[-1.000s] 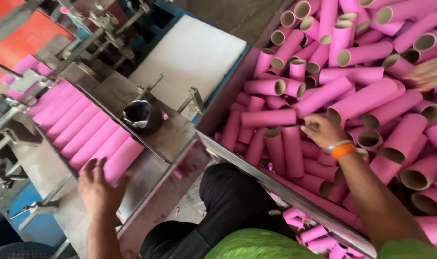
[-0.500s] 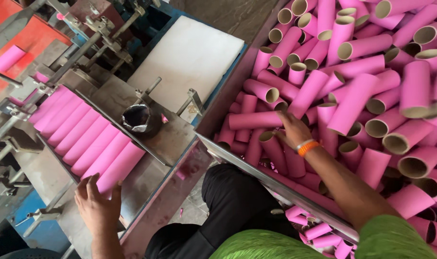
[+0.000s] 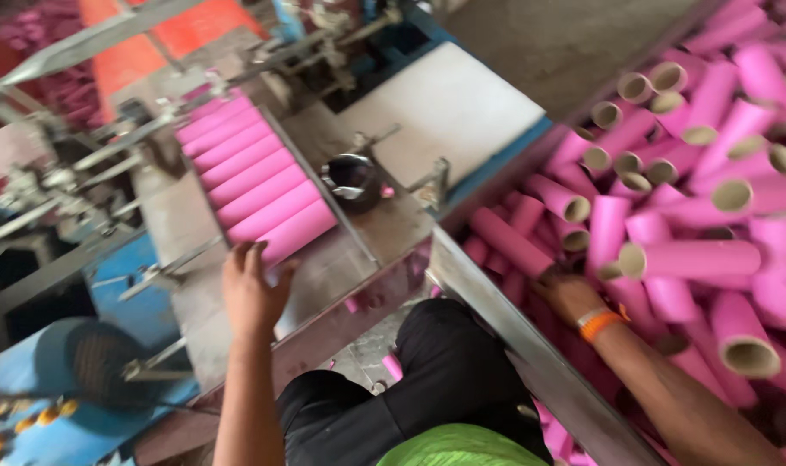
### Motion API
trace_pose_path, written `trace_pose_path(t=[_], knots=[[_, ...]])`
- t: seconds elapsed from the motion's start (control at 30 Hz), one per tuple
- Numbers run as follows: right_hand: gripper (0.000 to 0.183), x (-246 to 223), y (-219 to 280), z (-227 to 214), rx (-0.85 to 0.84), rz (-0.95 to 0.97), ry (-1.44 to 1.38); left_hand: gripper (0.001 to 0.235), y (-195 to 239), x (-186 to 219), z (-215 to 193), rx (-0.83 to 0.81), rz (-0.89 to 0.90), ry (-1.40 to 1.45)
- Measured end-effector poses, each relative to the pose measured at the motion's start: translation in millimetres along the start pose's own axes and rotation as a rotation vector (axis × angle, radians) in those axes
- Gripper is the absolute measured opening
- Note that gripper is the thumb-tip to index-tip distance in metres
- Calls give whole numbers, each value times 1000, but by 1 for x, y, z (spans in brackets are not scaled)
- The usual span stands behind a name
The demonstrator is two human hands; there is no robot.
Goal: The person repeatedly picks up pink paper tubes from a large bin and places them into a machine's input slot. The person handles the tubes one at a time or in small groups, moving them from the bin to the machine continuously.
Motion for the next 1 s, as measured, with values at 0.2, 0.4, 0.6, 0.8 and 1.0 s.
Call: trace_pose_path(t=[0.2, 0.4, 0.6, 0.8, 1.0], knots=[[33, 50, 41, 0, -243, 362, -33, 54, -1, 2, -6, -32, -30, 59], [24, 100, 63, -134, 386, 344, -758, 49, -2, 1, -7, -27, -63, 166], [43, 32, -28, -238, 700, 302, -1147, 50, 1, -9, -4, -89, -191, 375], [36, -172, -217, -181, 512, 104, -1175, 63, 6, 16, -34, -6, 107, 316], [31, -267, -257, -151, 257, 2, -558, 69, 13, 38, 11, -484, 257, -23]])
Point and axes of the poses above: each hand's wrist, its own y-axis away from the middle knuckle, its own z-axis out of the palm, x = y × z, the point moved 8 cm from there along -y, towards the middle knuckle, and after that the axes turned 8 degrees about -y, right-handed, at the moved point
